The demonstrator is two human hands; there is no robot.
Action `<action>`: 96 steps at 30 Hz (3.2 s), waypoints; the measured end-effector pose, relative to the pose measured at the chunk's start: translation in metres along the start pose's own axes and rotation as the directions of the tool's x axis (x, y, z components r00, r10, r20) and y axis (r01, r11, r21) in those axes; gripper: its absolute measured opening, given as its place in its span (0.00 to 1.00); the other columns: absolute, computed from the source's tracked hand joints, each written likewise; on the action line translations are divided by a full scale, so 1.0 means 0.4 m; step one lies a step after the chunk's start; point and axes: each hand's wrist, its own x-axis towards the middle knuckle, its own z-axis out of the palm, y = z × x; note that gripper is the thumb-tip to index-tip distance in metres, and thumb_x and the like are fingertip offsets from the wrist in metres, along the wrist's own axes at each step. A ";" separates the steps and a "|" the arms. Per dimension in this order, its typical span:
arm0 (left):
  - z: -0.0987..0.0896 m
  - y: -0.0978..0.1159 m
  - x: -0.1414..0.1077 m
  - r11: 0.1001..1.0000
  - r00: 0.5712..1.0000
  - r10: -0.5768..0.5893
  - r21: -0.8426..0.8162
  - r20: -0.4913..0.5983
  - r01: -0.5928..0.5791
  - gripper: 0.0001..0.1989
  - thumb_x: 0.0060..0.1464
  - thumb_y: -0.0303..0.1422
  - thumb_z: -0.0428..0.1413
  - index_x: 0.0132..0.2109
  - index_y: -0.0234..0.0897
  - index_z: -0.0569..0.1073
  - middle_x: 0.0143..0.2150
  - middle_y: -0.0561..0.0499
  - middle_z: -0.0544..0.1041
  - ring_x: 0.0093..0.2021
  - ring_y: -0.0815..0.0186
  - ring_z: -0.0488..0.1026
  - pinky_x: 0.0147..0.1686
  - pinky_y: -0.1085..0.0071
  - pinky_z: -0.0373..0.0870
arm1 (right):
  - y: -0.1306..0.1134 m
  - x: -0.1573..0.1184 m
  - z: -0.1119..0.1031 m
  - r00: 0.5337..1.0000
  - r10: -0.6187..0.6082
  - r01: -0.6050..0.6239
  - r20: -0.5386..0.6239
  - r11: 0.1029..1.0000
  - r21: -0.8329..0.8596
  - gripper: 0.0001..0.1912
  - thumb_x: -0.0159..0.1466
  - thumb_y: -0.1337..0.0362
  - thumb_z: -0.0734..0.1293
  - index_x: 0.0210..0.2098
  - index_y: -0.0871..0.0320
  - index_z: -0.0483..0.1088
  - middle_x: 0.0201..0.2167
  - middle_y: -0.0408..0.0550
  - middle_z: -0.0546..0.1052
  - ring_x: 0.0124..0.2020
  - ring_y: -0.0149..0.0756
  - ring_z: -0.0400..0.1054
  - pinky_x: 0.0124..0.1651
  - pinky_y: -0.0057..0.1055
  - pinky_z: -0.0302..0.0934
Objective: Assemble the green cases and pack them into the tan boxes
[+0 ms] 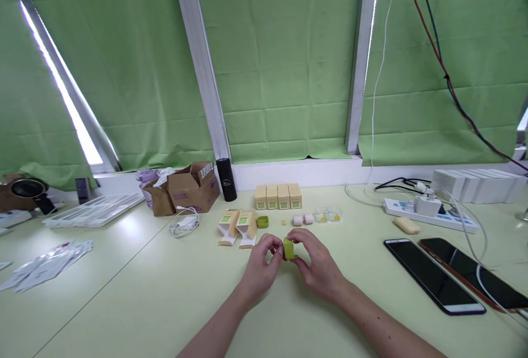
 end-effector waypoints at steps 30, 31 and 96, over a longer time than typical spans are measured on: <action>-0.002 -0.002 0.001 0.999 0.999 -0.049 -0.024 -0.022 0.048 0.09 0.63 0.37 0.53 0.35 0.39 0.68 0.34 0.51 0.71 0.37 0.64 0.70 0.39 0.68 0.68 | 0.007 -0.003 0.000 1.000 0.026 -0.026 0.008 1.000 0.013 0.26 0.62 0.78 0.64 0.56 0.52 0.65 0.52 0.55 0.76 0.54 0.47 0.73 0.55 0.47 0.74; -0.002 -0.002 0.002 0.998 0.999 -0.050 -0.023 -0.018 0.050 0.09 0.63 0.37 0.53 0.35 0.39 0.68 0.34 0.51 0.71 0.37 0.64 0.70 0.39 0.68 0.67 | 0.008 -0.003 -0.001 1.000 0.027 -0.027 0.007 1.000 0.011 0.26 0.62 0.78 0.64 0.56 0.52 0.65 0.52 0.55 0.76 0.55 0.47 0.72 0.55 0.46 0.73; -0.014 -0.010 -0.013 0.928 0.959 0.284 0.256 -0.017 -0.271 0.21 0.62 0.26 0.57 0.60 0.44 0.69 0.57 0.43 0.75 0.61 0.51 0.65 0.61 0.50 0.67 | -0.007 0.009 -0.007 0.989 -0.139 0.146 0.046 0.963 -0.227 0.19 0.71 0.75 0.58 0.57 0.53 0.68 0.55 0.59 0.73 0.52 0.47 0.74 0.48 0.43 0.76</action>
